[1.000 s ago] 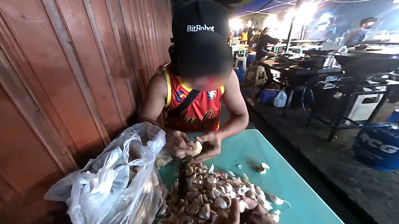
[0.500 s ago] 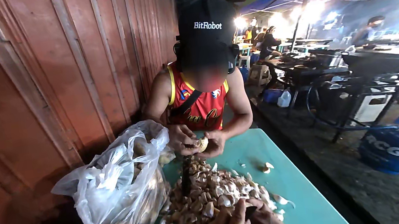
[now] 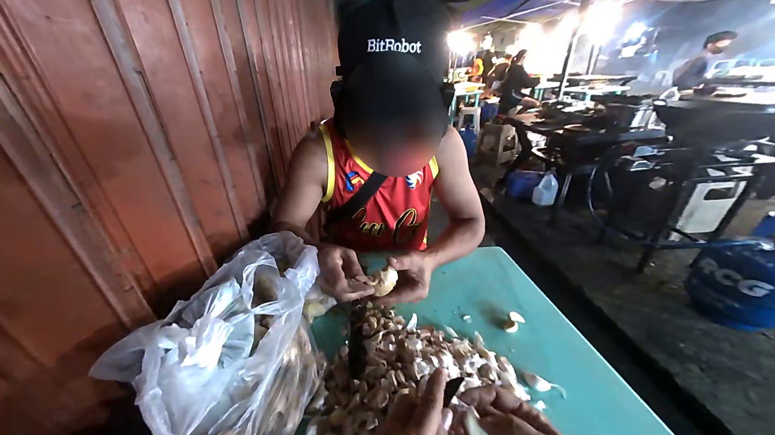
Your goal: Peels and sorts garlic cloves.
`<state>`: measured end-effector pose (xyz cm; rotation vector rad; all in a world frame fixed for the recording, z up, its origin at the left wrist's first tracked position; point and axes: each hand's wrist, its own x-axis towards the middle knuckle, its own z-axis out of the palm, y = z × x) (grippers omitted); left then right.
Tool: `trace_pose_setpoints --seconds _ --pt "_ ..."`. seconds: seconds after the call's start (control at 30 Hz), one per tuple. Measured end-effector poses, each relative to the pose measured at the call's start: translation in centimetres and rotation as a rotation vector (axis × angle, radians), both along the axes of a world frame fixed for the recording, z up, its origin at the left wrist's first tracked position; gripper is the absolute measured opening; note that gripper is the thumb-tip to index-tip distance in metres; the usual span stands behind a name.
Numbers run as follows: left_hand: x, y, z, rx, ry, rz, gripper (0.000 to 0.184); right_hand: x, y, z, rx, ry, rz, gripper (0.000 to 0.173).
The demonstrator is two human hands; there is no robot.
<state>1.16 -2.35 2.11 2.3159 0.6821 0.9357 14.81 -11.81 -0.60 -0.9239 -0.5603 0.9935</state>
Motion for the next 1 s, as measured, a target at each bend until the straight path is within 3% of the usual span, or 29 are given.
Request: trace_pose_setpoints --seconds 0.1,0.23,0.43,0.8,1.0 --pt "-0.2 0.0 0.3 -0.092 0.023 -0.057 0.041 0.0 0.3 -0.1 0.003 0.013 -0.059 0.033" --pt "-0.4 0.4 0.1 -0.335 0.021 -0.273 0.064 -0.1 0.3 -0.2 -0.005 0.025 -0.108 0.038" --pt "-0.3 0.3 0.1 -0.237 -0.021 -0.28 0.036 0.3 0.1 -0.4 0.065 -0.016 -0.058 0.027" --pt "-0.1 -0.1 0.2 -0.161 -0.072 -0.212 0.032 -0.7 1.0 -1.1 0.246 -0.066 -0.212 0.025" --pt "-0.5 0.4 0.4 -0.255 -0.072 -0.236 0.034 0.1 -0.1 -0.6 0.226 -0.149 -0.059 0.026"
